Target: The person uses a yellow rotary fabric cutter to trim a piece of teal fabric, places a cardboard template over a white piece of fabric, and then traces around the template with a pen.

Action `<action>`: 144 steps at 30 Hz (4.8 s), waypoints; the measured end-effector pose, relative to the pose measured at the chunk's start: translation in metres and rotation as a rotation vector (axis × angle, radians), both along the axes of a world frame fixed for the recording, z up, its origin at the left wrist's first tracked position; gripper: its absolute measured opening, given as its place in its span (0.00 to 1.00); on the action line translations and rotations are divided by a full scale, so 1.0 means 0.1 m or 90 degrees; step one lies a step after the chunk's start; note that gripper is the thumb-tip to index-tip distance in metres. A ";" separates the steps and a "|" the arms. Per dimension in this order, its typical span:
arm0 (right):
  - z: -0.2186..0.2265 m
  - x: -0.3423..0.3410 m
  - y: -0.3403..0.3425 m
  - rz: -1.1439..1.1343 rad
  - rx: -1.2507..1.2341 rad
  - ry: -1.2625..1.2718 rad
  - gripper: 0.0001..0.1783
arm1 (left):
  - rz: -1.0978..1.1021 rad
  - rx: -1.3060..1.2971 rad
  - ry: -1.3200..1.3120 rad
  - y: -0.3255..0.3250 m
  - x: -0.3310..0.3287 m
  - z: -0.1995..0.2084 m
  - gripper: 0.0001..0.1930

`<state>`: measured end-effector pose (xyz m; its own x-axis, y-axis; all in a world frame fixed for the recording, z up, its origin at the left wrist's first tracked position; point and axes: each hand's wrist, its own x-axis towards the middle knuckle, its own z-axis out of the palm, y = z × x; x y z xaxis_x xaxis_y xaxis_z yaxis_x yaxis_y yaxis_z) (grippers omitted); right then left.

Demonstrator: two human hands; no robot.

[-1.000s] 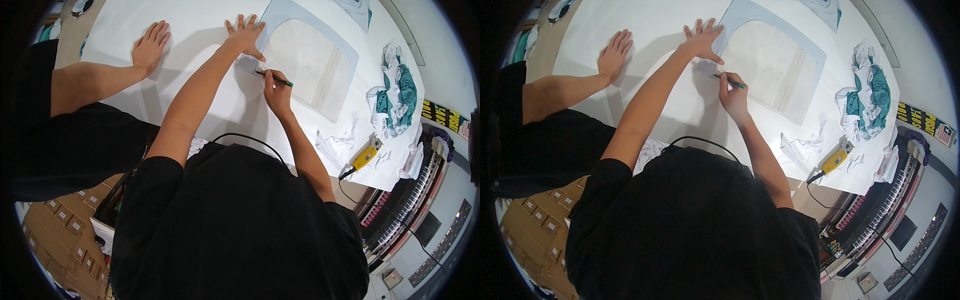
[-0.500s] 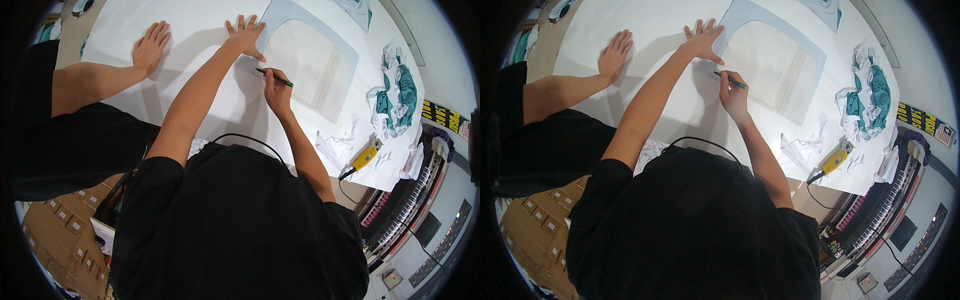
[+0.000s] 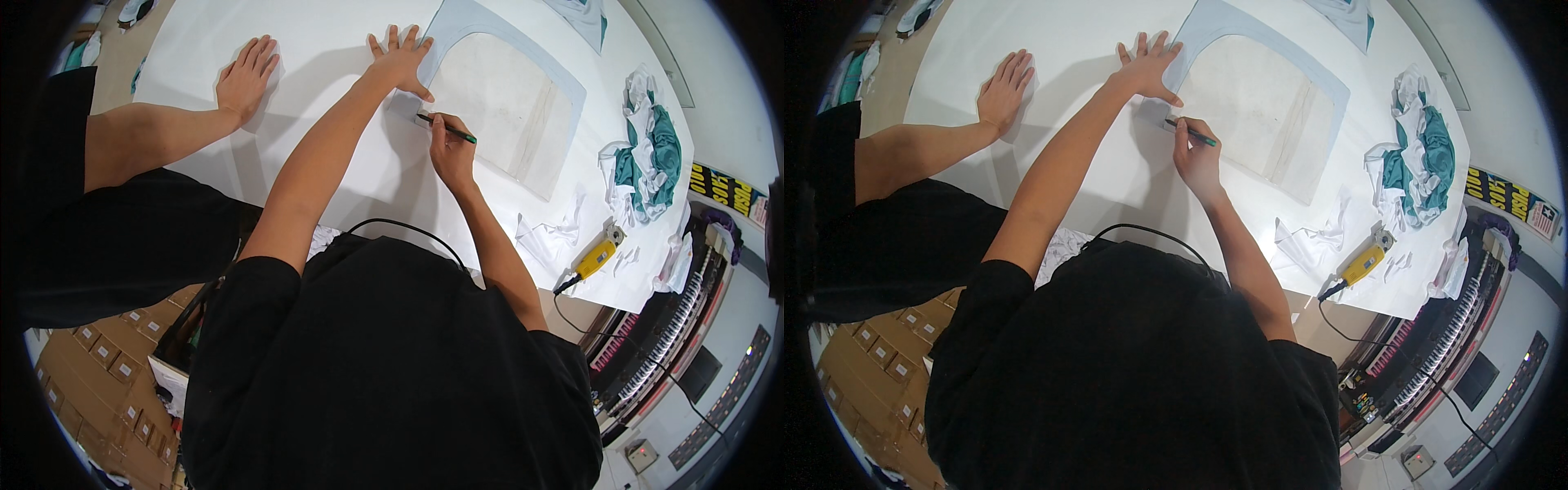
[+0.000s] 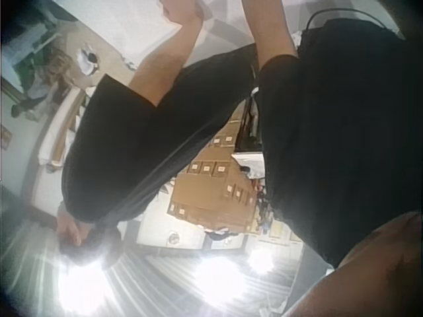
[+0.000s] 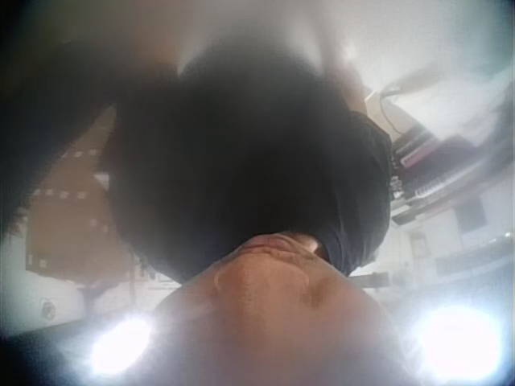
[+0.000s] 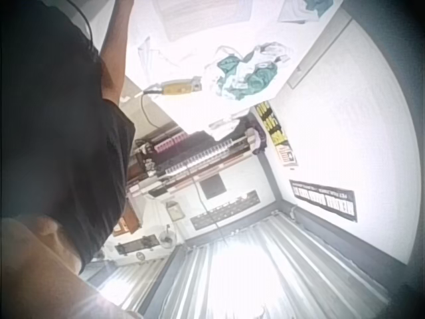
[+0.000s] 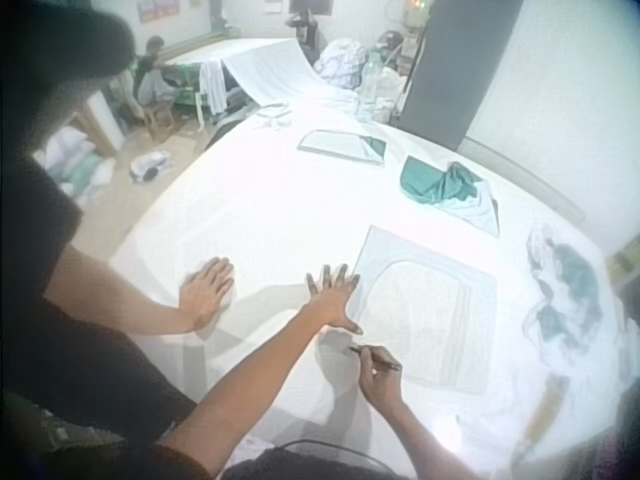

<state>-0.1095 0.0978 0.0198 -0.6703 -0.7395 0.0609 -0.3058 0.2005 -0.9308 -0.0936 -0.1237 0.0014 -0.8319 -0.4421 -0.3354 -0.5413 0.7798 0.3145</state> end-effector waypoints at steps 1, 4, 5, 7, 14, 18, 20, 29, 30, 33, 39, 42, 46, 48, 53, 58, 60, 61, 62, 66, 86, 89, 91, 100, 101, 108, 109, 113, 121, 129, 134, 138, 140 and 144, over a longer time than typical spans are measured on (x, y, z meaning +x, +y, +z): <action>0.01 0.00 0.00 -0.002 0.009 -0.002 0.13 | 0.000 0.001 0.003 0.00 0.00 0.00 0.75; -0.05 -0.01 0.04 0.007 0.006 0.002 0.13 | -0.001 0.002 0.000 0.00 -0.01 0.01 0.75; -0.06 -0.01 0.05 0.004 0.003 -0.017 0.13 | -0.001 0.001 0.000 -0.01 -0.02 0.01 0.75; -0.07 -0.02 0.04 -0.001 -0.003 -0.054 0.14 | -0.003 0.000 0.000 -0.01 -0.02 0.00 0.75; -0.04 0.00 0.02 0.001 -0.028 0.002 0.09 | 0.001 -0.001 -0.001 -0.01 -0.01 -0.01 0.75; -0.07 0.01 0.05 -0.003 -0.022 -0.018 0.09 | -0.006 -0.011 -0.003 -0.01 -0.01 0.00 0.75; -0.04 0.01 0.04 -0.010 -0.016 -0.020 0.10 | -0.009 -0.016 -0.003 -0.01 -0.01 -0.02 0.75; 0.20 -0.01 0.52 0.075 0.236 -0.086 0.24 | -0.010 0.008 0.012 -0.04 -0.01 -0.02 0.76; 0.23 -0.05 0.58 0.116 0.306 -0.034 0.25 | -0.012 0.007 0.010 -0.05 -0.02 0.00 0.76; 0.36 -0.05 0.64 0.206 0.448 0.022 0.27 | -0.023 0.016 0.000 -0.06 -0.01 0.01 0.77; 0.23 -0.14 0.65 0.316 0.474 0.225 0.27 | -0.018 0.083 0.045 -0.10 0.09 0.16 0.74; 0.19 -0.14 0.69 0.327 0.464 0.256 0.26 | 0.010 0.119 0.140 -0.10 0.26 0.19 0.64; 0.32 -0.13 0.61 0.343 0.513 0.255 0.26 | 0.040 0.143 0.284 -0.04 0.66 -0.23 0.45; 0.34 -0.20 0.56 0.299 0.487 0.268 0.24 | 0.041 0.136 0.322 0.09 0.85 -0.23 0.37; 0.32 -0.53 0.49 0.189 0.317 0.481 0.20 | 0.010 0.057 0.386 0.71 1.18 -0.01 0.21; 0.09 -0.71 0.52 0.159 0.261 0.610 0.22 | -0.042 0.123 0.448 1.18 1.58 0.06 0.15; 0.01 -0.74 0.52 0.176 0.275 0.628 0.23 | -0.087 0.154 0.414 1.33 1.69 0.13 0.14; -0.03 -0.78 0.54 0.190 0.294 0.637 0.24 | -0.128 0.143 0.372 1.38 1.71 0.27 0.14; -0.01 -0.77 0.51 0.206 0.309 0.648 0.25 | -0.165 0.129 0.331 1.42 1.74 0.35 0.14; 0.38 -0.72 0.40 0.311 0.453 0.506 0.27 | -0.179 0.085 0.312 1.47 1.80 0.33 0.15; 2.70 -1.20 0.74 -0.302 -0.114 0.314 0.17 | 0.041 0.151 0.365 1.46 1.93 0.02 0.09; 2.62 -1.41 0.70 -0.348 -0.382 0.293 0.14 | 0.142 0.181 0.438 1.44 2.03 0.06 0.10; 2.45 -1.39 0.61 -0.362 -0.487 0.001 0.16 | 0.180 0.145 0.499 1.45 2.09 0.11 0.10; 1.34 -2.07 1.92 -0.327 -0.384 -0.270 0.24 | 0.329 0.118 0.565 1.25 2.38 0.13 0.10; 1.29 -2.15 2.13 -0.420 -0.359 -0.222 0.21 | 0.330 0.125 0.558 1.25 2.38 0.10 0.10; 2.20 -1.81 3.02 -0.470 -0.284 -0.206 0.20 | 0.319 0.103 0.571 1.18 2.25 0.03 0.13; 1.96 -1.98 3.49 -0.399 -0.340 -0.238 0.20 | 0.334 0.140 0.542 1.18 2.15 0.11 0.13; 2.46 -2.07 3.75 0.133 -0.245 -0.386 0.23 | 0.329 0.172 0.573 1.08 1.82 0.01 0.15; 3.18 -1.66 3.72 -0.028 -0.208 -0.331 0.22 | 0.370 0.267 0.551 0.99 1.54 -0.02 0.16; 2.16 -1.78 3.96 -0.523 0.064 0.126 0.18 | 0.323 0.234 0.616 1.24 1.35 0.04 0.16; 0.90 -2.24 4.33 -0.766 -0.122 -0.031 0.20 | 0.357 0.243 0.599 1.41 1.36 0.00 0.16; 0.32 -2.35 3.75 -0.779 -0.455 -0.339 0.16 | 0.427 0.234 0.573 1.52 1.55 0.19 0.17; 0.03 -2.60 3.66 -0.710 -0.549 -0.369 0.18 | 0.454 0.219 0.588 1.62 1.57 0.12 0.16; -0.18 -3.01 3.18 -0.664 -0.624 -0.390 0.20 | 0.550 0.301 0.646 1.96 1.56 0.29 0.14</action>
